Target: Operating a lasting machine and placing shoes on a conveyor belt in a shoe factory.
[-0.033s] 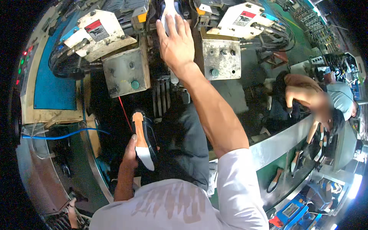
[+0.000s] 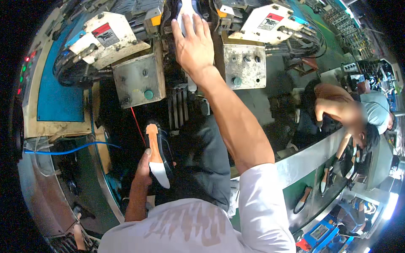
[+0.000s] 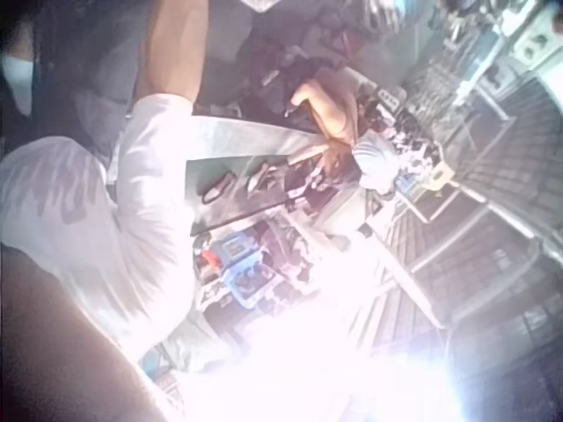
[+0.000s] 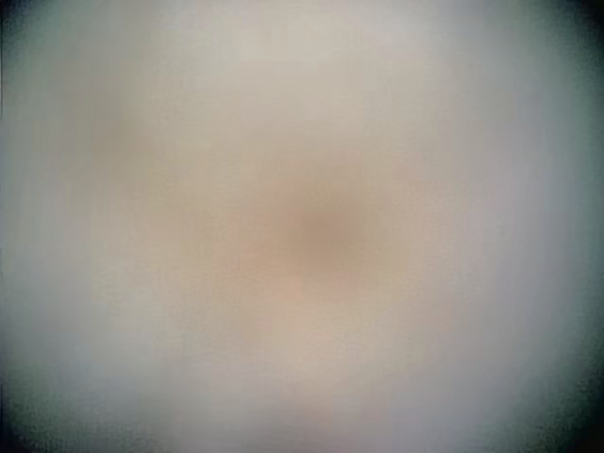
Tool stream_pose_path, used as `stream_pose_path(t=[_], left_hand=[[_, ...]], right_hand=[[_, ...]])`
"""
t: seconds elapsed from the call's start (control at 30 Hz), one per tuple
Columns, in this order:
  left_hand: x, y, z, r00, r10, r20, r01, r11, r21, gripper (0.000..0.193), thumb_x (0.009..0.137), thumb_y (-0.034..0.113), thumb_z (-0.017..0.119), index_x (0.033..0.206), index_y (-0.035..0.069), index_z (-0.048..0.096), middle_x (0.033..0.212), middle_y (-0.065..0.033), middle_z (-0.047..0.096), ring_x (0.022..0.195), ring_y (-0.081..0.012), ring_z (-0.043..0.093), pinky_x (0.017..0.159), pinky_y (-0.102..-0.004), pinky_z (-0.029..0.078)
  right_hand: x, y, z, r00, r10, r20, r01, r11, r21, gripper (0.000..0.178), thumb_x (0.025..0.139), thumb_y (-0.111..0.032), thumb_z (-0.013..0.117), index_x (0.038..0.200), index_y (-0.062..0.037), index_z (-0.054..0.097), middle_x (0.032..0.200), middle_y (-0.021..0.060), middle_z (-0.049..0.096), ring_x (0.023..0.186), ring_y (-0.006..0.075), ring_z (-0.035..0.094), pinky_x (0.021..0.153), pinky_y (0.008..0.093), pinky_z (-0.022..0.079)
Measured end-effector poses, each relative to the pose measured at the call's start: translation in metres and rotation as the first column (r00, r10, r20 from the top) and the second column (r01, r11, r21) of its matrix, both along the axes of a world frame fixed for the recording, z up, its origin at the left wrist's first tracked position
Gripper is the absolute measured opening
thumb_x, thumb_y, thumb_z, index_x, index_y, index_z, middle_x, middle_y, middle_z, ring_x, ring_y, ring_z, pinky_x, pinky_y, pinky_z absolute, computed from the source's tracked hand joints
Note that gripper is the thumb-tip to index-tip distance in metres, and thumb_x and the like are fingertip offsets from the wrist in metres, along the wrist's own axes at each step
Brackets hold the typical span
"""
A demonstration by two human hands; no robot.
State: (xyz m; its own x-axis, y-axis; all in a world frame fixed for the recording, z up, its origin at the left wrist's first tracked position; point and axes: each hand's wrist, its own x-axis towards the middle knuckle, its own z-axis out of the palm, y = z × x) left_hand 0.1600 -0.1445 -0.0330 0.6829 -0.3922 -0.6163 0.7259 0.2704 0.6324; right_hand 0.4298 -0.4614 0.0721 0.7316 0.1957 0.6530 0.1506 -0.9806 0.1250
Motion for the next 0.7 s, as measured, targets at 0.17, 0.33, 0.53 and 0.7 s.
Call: stream_pose_path(t=[0.17, 0.33, 0.53, 0.7], left_hand=[[0.029, -0.023, 0.014, 0.998, 0.020, -0.062, -0.017, 0.998, 0.062, 0.068, 0.113, 0.052, 0.050, 0.157, 0.000, 0.045, 0.125, -0.0233, 0.072, 0.105, -0.0447, 0.080, 0.094, -0.0569, 0.067], [0.057, -0.033, 0.016, 1.000, -0.001, -0.003, 0.001, 0.999, -0.040, 0.069, 0.112, 0.045, 0.059, 0.163, 0.004, 0.040, 0.133, -0.0223, 0.069, 0.107, -0.0434, 0.079, 0.097, -0.0564, 0.067], [0.077, -0.060, 0.025, 0.992, 0.004, 0.126, 0.006, 0.997, -0.075, 0.057, 0.114, 0.037, 0.058, 0.158, 0.002, 0.048, 0.132, -0.0212, 0.071, 0.107, -0.0403, 0.079, 0.096, -0.0549, 0.067], [0.065, -0.056, 0.022, 0.993, 0.057, 0.102, -0.063, 0.996, 0.056, 0.073, 0.107, 0.035, 0.076, 0.169, 0.009, 0.046, 0.151, -0.0083, 0.062, 0.138, -0.0194, 0.059, 0.116, -0.0378, 0.047]], right_hand=[[0.062, -0.013, -0.001, 0.990, 0.010, 0.144, -0.011, 1.000, 0.007, 0.059, 0.103, -0.028, 0.064, 0.160, -0.0153, 0.060, 0.166, 0.0237, 0.052, 0.154, 0.0463, 0.046, 0.131, 0.0554, 0.032], [0.064, -0.009, -0.022, 0.992, 0.077, 0.098, -0.084, 0.994, 0.067, 0.063, 0.101, -0.031, 0.068, 0.161, -0.0145, 0.059, 0.167, 0.0255, 0.050, 0.154, 0.0479, 0.044, 0.131, 0.0563, 0.031], [0.081, -0.050, -0.059, 0.989, 0.149, 0.015, -0.149, 0.969, 0.199, 0.069, 0.098, -0.034, 0.073, 0.161, -0.0131, 0.058, 0.169, 0.0282, 0.046, 0.155, 0.0503, 0.042, 0.132, 0.0576, 0.031], [0.022, -0.031, -0.037, 0.977, 0.208, 0.039, -0.211, 0.943, 0.258, 0.074, 0.095, -0.037, 0.077, 0.162, -0.0120, 0.057, 0.170, 0.0305, 0.043, 0.156, 0.0524, 0.039, 0.132, 0.0587, 0.030]])
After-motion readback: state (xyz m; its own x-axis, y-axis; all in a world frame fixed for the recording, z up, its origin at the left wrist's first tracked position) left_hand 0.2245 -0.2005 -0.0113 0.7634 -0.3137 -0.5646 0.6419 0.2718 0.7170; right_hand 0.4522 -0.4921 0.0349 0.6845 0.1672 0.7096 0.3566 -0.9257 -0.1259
